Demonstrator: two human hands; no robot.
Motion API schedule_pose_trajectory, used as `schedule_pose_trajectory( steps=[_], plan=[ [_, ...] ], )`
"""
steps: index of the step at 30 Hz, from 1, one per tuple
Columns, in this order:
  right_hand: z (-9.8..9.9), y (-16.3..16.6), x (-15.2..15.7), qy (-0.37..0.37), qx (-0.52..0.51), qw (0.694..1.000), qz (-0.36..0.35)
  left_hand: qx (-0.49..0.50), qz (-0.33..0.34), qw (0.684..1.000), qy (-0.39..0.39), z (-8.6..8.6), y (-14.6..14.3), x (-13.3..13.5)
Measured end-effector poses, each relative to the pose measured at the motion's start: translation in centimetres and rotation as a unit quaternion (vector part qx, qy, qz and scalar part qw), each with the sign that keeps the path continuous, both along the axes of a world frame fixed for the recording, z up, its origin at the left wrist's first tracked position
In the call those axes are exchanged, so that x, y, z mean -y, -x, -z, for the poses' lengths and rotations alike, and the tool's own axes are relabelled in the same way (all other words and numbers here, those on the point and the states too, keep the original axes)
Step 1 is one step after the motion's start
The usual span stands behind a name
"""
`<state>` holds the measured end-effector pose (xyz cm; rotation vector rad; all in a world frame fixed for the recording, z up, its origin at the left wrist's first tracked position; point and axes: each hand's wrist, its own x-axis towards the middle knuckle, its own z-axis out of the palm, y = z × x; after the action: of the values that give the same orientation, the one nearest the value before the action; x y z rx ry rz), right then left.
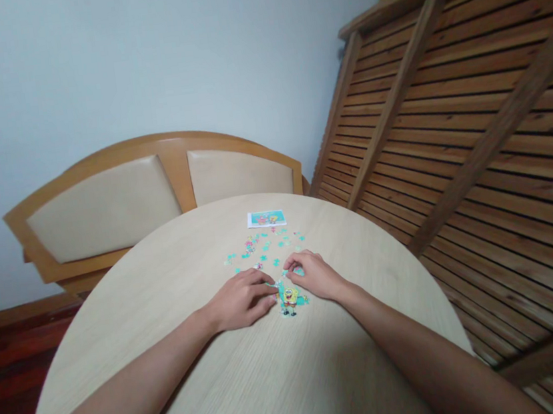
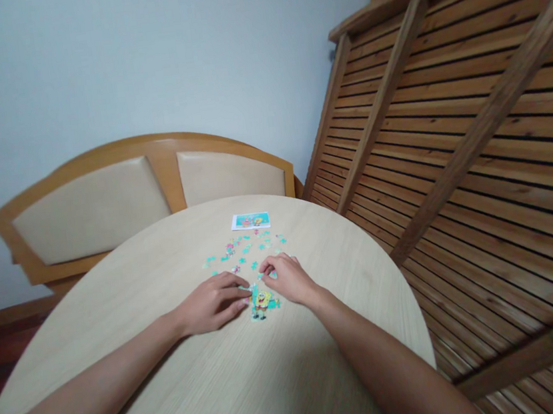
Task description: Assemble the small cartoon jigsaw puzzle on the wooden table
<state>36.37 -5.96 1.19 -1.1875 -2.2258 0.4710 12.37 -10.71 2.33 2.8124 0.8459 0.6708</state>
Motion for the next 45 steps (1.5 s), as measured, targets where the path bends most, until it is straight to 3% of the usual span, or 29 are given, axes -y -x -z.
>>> schedule_pose_trajectory(
  steps=[9, 45],
  plan=[
    [0.44, 0.66, -0.1, 0.054, -0.104, 0.992, -0.046, -0.019, -0.004, 1.0, -0.003, 0.08, 0.04, 0.02],
    [0.28, 0.75, 0.51, -0.055, 0.039, 0.997, -0.047, -0.006, -0.002, 1.0, 0.001, -0.05, -0.07, 0.11]
  ],
)
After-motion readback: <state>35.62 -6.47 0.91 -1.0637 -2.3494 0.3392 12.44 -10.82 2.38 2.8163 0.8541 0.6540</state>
